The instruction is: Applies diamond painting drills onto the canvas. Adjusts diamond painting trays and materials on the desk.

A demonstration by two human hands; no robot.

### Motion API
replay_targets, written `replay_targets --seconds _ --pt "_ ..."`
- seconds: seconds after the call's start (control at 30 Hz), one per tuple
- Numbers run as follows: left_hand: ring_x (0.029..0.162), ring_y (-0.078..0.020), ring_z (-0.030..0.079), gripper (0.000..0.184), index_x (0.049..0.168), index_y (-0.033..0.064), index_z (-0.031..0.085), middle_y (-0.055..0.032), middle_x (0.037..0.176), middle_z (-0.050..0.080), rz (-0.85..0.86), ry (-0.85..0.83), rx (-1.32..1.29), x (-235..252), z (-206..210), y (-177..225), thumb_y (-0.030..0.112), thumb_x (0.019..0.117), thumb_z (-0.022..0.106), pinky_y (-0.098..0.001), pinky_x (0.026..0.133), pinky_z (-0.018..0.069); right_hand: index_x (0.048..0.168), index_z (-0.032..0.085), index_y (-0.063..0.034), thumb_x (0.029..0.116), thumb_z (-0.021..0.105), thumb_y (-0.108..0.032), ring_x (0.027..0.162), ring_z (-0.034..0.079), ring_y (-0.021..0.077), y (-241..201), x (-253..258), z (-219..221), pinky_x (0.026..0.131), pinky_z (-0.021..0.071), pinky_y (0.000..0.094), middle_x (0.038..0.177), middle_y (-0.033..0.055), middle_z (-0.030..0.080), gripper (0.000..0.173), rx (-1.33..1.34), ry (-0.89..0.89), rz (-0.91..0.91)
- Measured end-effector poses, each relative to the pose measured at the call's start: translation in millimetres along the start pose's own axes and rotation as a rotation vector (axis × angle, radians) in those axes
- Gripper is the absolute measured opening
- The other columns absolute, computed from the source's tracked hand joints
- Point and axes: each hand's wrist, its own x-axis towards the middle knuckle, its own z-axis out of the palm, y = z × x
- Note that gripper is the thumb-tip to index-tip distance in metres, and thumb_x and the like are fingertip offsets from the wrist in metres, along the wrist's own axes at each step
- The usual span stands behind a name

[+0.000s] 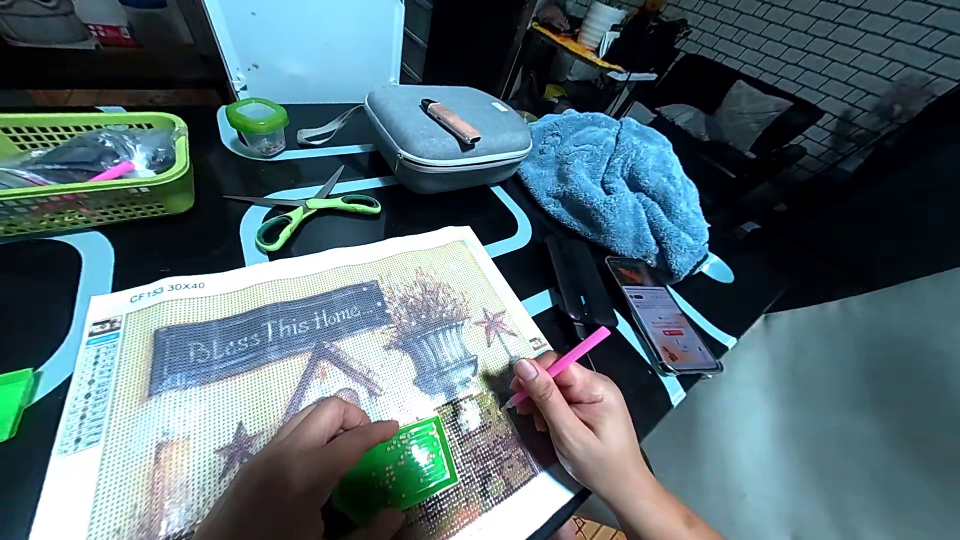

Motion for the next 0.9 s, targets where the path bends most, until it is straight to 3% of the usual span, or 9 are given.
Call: replay_targets --seconds 0.3,0.47,0.57,0.67,0.8,0.9 --pt "0.096 -0.0269 0.064 0.048 0.125 0.0090 0.074 -0.0158 0.109 0.066 0.002 0.011 0.013 -1 1 0 0.032 0.0835 0.082 -0.0389 0.080 0.0548 0.087 0.065 -0.0025 0.1091 0.050 -0.025 0.069 0.061 -0.0013 -2 -5 5 0.064 0.0513 0.0130 0.074 0.0018 0.065 0.035 -0.253 -0.016 -0.212" --pt "0.096 -0.0280 0.065 0.048 0.125 0.0083 0.073 -0.0167 0.109 0.067 0.034 0.039 0.033 -2 2 0 0.031 0.0834 0.082 -0.0397 0.079 0.0561 0.086 0.069 -0.0122 0.1075 0.053 -0.024 0.060 0.059 -0.0041 -1 0 -2 0.055 0.0488 0.0114 0.072 -0.0072 0.067 0.029 0.090 0.022 0.081" --pt "0.095 -0.0266 0.066 0.048 0.124 0.0092 0.074 -0.0153 0.108 0.067 0.083 0.077 0.060 -3 5 -2 0.033 0.0833 0.081 -0.0382 0.079 0.0563 0.086 0.071 -0.0136 0.1081 0.051 -0.023 0.056 0.059 -0.0011 0 4 -5 0.052 0.0479 0.0120 0.070 -0.0034 0.069 0.031 0.299 0.111 0.212" --pt "0.092 -0.0239 0.066 0.048 0.123 0.0110 0.074 -0.0122 0.105 0.068 0.146 0.120 0.110 -5 7 -8 0.037 0.0833 0.079 -0.0360 0.078 0.0566 0.087 0.070 -0.0123 0.1086 0.049 -0.022 0.056 0.058 -0.0001 0 6 -5 0.054 0.0482 0.0129 0.072 -0.0007 0.069 0.031 0.377 0.150 0.224" --pt "0.094 -0.0242 0.067 0.050 0.125 0.0146 0.073 -0.0100 0.107 0.068 0.136 0.092 0.174 -9 2 -5 0.035 0.0796 0.079 -0.0381 0.076 0.0578 0.102 0.073 -0.0124 0.1079 0.052 -0.023 0.062 0.063 0.0021 0 2 -7 0.058 0.0531 0.0160 0.084 -0.0009 0.073 0.025 0.330 0.126 0.175" --pt "0.093 -0.0250 0.068 0.054 0.126 0.0156 0.072 -0.0085 0.106 0.069 0.106 0.072 0.191 -10 0 -3 0.034 0.0751 0.080 -0.0420 0.075 0.0585 0.115 0.071 -0.0125 0.1091 0.050 -0.028 0.073 0.068 0.0036 -5 -7 -12 0.065 0.0572 0.0181 0.097 -0.0008 0.075 0.026 0.205 0.025 0.016"
